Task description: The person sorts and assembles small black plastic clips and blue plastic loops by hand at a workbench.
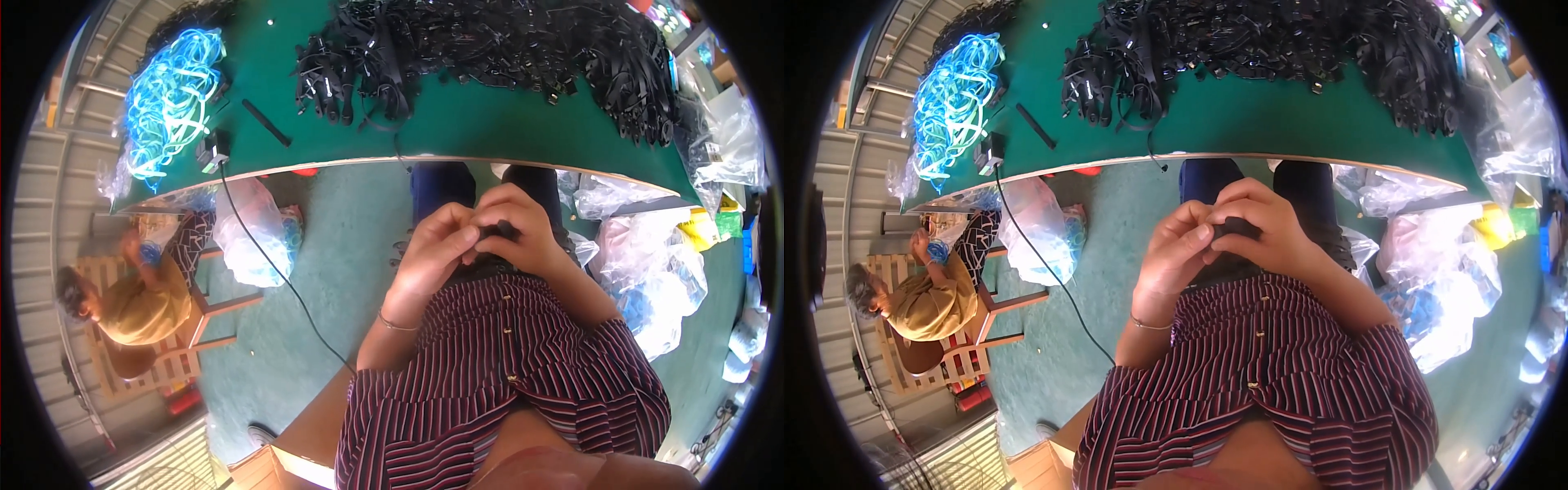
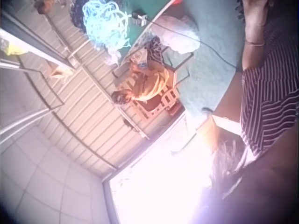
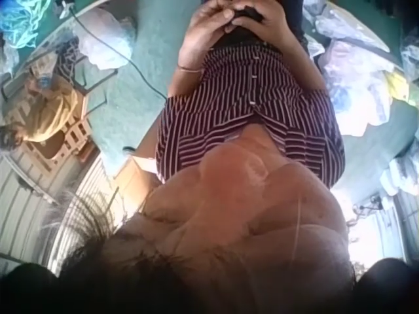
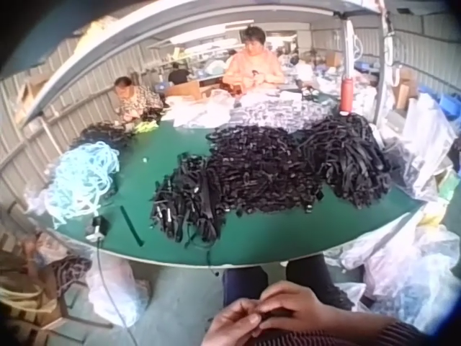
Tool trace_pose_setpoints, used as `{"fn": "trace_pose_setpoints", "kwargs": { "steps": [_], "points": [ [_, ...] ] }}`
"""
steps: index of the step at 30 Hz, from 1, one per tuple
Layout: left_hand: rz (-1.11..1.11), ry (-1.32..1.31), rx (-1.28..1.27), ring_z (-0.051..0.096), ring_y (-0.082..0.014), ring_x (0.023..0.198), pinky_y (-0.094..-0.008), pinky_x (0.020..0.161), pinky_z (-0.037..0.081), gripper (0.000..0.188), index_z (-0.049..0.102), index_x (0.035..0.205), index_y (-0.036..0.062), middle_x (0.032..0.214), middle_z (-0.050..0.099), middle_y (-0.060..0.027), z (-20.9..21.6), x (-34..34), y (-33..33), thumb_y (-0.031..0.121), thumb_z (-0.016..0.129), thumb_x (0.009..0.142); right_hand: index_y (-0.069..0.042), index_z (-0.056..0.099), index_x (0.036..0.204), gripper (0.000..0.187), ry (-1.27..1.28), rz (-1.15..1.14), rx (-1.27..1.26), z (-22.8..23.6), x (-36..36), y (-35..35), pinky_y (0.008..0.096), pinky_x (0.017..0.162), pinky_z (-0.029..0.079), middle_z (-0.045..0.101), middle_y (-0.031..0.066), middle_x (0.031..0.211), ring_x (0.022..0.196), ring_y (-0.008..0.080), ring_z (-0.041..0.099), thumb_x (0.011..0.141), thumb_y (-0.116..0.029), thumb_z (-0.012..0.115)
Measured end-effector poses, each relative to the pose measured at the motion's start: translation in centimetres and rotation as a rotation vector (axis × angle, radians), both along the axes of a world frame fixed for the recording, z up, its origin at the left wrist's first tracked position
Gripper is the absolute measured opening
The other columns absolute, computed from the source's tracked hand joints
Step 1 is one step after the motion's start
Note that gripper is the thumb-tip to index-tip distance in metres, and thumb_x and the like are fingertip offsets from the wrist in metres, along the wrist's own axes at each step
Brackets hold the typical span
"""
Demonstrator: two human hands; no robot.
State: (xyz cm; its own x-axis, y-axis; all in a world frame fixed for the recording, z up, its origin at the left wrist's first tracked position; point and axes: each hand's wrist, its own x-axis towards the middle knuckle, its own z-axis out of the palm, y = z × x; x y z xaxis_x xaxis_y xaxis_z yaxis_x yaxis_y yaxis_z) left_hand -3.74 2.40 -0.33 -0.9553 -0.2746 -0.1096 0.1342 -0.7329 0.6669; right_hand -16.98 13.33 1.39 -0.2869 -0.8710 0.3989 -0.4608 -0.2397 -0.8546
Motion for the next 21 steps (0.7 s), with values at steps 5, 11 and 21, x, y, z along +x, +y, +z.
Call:
{"fn": "trace_pose_setpoints", "kwargs": {
  "steps": [5,11,21],
  "points": [
    [0.166,0.026,0.014,0.047,-0.0076,0.064,-0.0188,0.054,0.038,0.014,0.051,0.093,0.0044,0.088,0.056,-0.0042,-0.5,-0.3,0.4,0.003,0.06,0.082,-0.003,0.062,0.091,0.022,0.131,-0.015,-0.019,0.3,-0.1,-0.1,0.0287,0.072,0.046,0.055,0.0109,0.096,0.085,0.0234,0.056,0.071,-0.008,0.07],
    [0.249,-0.078,-0.603,0.052,-0.0023,0.07,-0.0164,0.058,0.042,0.018,0.053,0.089,0.0048,0.08,0.055,0.0011,-0.4,-0.2,0.8,-0.003,0.064,0.078,0.0,0.057,0.079,0.011,-0.31,0.009,0.394,0.7,-0.8,1.1,0.0216,0.058,0.039,0.051,-0.0004,0.066,0.065,0.0049,0.047,0.085,-0.01,0.056],
    [-0.118,0.04,-0.689,0.05,-0.0083,0.054,-0.0213,0.047,0.036,0.011,0.057,0.07,-0.0031,0.062,0.057,-0.0045,1.6,0.7,0.1,0.006,0.062,0.075,-0.002,0.055,0.072,0.017,-0.731,0.278,0.494,1.7,-0.3,1.9,0.0192,0.051,0.032,0.049,-0.0037,0.063,0.059,0.0035,0.043,0.084,-0.014,0.057]
  ]
}}
